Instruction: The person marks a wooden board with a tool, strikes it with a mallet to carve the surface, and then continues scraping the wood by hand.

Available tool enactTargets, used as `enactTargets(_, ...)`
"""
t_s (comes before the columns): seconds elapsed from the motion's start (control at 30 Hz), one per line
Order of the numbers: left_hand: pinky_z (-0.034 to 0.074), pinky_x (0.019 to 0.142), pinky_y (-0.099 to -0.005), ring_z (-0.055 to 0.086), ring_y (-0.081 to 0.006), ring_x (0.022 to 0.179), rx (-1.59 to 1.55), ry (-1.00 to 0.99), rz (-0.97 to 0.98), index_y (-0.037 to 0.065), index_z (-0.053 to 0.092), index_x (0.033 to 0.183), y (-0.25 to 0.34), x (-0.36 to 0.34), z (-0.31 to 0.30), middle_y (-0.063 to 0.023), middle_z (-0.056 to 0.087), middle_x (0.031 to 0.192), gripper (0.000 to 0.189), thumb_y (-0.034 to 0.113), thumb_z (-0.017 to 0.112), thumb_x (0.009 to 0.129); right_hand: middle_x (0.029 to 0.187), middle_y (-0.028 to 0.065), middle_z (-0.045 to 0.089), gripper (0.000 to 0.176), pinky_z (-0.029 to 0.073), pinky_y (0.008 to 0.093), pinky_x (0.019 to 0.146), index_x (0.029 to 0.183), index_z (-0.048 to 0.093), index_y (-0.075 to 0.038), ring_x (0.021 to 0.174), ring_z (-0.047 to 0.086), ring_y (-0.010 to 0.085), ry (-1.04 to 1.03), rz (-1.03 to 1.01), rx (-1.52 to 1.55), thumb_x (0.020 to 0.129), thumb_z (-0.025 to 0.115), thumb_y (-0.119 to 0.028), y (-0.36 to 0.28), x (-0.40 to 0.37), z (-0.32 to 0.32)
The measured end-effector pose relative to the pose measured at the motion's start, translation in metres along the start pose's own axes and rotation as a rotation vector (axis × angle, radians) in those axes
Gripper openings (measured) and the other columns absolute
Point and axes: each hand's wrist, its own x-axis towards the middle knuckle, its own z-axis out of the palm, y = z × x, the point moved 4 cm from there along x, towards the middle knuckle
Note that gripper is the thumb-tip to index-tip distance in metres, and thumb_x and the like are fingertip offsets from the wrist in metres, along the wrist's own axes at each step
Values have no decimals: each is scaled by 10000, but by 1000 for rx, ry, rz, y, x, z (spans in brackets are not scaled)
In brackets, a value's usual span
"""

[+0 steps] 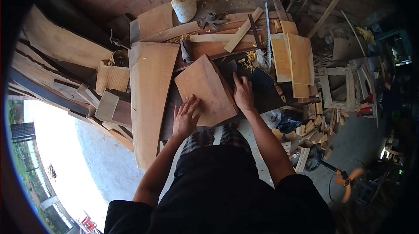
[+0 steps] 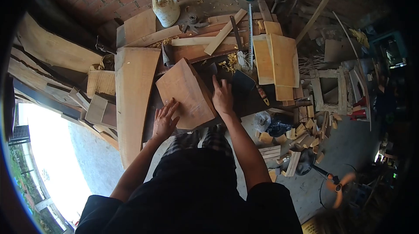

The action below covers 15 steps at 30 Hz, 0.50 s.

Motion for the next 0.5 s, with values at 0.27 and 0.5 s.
enactTargets(0.27,429,1065,-474,593,-325,1231,-188,245,-93,129,662,1275,18,15,2,-92,628,1367,370,228,686,919,1289,130,530,585,483,485,923,1437,534,-139,1151,547,357,52,-79,6,869,671,-93,19,-13,-12)
enactTargets(0.5,527,683,-387,685,-280,688,-777,-93,279,-1,708,904,247,63,1,-159,678,727,402,369,603,1019,1325,166,510,743,485,473,953,1484,488,-139,1150,525,382,-31,-189,14,780,656,32,30,-13,-5)
